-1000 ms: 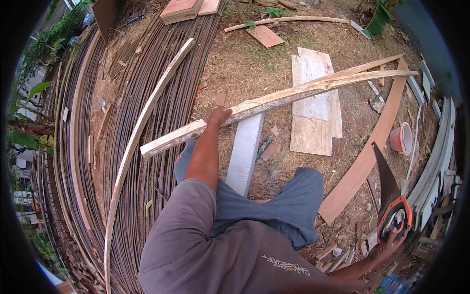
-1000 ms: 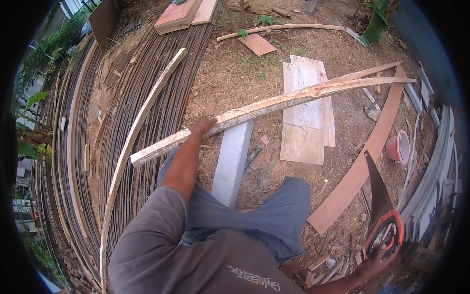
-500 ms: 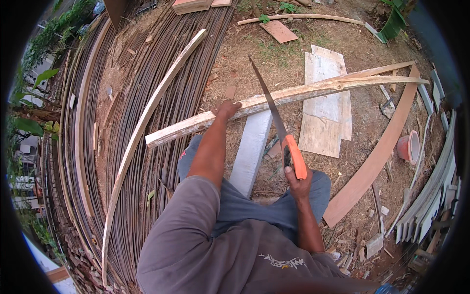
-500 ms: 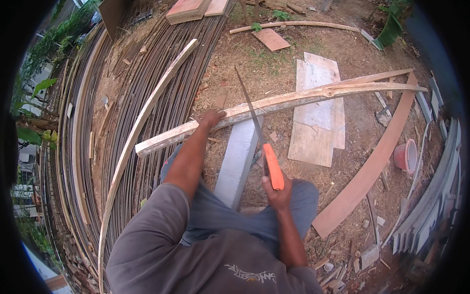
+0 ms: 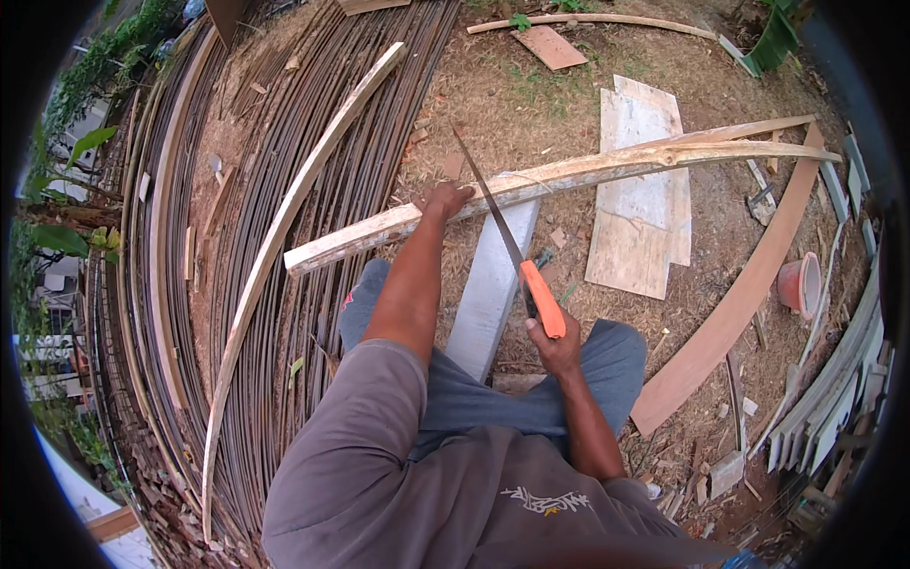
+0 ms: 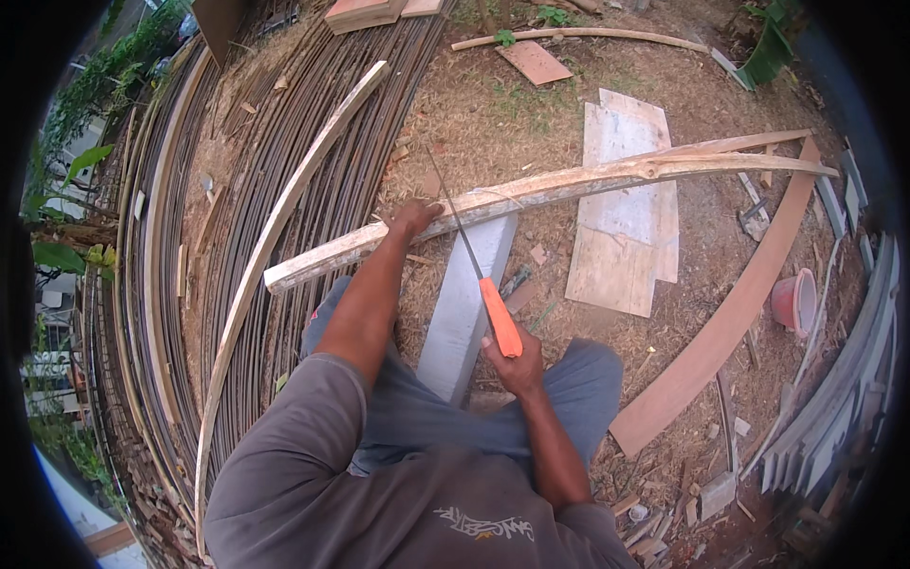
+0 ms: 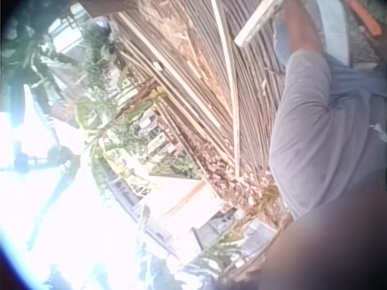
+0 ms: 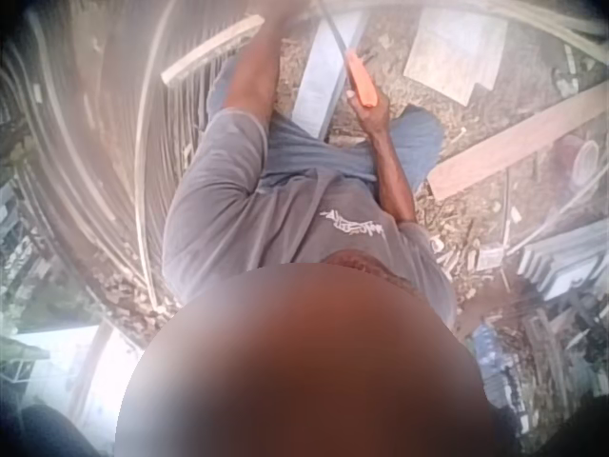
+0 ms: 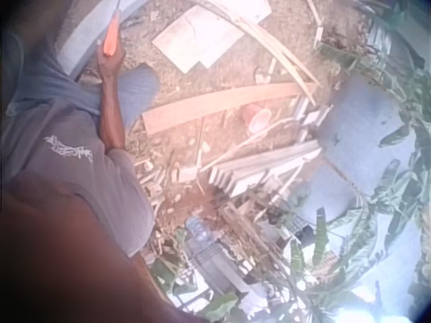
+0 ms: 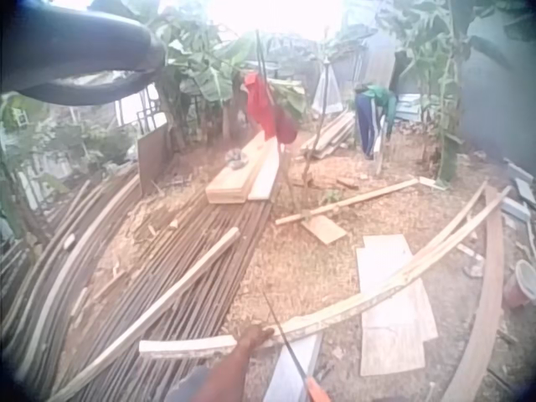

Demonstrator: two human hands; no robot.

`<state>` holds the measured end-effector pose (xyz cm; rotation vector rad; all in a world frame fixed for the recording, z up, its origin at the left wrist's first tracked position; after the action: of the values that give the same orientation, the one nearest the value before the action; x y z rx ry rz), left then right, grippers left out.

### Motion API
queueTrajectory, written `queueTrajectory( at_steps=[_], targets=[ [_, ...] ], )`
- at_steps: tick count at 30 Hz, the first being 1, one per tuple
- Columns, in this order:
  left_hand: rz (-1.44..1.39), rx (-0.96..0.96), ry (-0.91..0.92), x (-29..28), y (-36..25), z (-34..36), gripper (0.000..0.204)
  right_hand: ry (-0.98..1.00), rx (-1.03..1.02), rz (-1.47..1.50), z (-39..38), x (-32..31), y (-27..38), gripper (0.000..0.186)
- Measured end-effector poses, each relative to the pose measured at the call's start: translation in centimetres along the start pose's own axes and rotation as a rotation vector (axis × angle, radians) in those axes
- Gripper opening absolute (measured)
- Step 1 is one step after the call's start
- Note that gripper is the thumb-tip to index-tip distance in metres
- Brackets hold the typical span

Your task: The person measures a wooden plank with a tape measure, marks it, and cuts it with a hand saw. They then assemble the cut pieces with other planks and fasten them using a hammer and nails.

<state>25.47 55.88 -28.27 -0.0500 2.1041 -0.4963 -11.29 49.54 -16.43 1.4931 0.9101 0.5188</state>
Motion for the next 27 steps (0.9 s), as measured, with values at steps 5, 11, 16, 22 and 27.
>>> queueTrajectory(
  at_steps=[5,11,16,22,27],
  targets=[
    [0.019,-0.004,0.025,0.0,0.0,0.1,0.075,0.004,-0.029,0.008,0.1,-0.1,0.2,0.027],
    [0.081,0.005,-0.018,0.0,0.2,0.3,0.071,0.017,-0.063,0.02,0.0,0.1,0.8,0.022],
    [0.099,0.036,-0.078,-0.2,0.1,0.3,0.067,0.025,-0.057,0.045,0.0,0.1,0.6,0.02],
    [0.099,-0.004,0.008,-0.2,0.0,0.3,0.066,0.052,-0.067,0.067,-0.1,0.0,-0.2,0.02],
    [0.063,0.004,0.02,0.3,0.3,0.5,0.066,0.058,-0.055,0.052,-0.2,0.0,-1.1,0.021]
  ],
)
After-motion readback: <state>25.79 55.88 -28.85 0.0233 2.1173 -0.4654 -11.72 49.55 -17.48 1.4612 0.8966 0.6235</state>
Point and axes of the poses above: each hand's wrist, its own z-axis towards the middle knuckle, its own x-axis out of the palm, y = z × x, the point moved 5 cm from there along z, towards the middle knuckle, and after that the axes turned 5 degrees about -y, right-handed, at the moved point
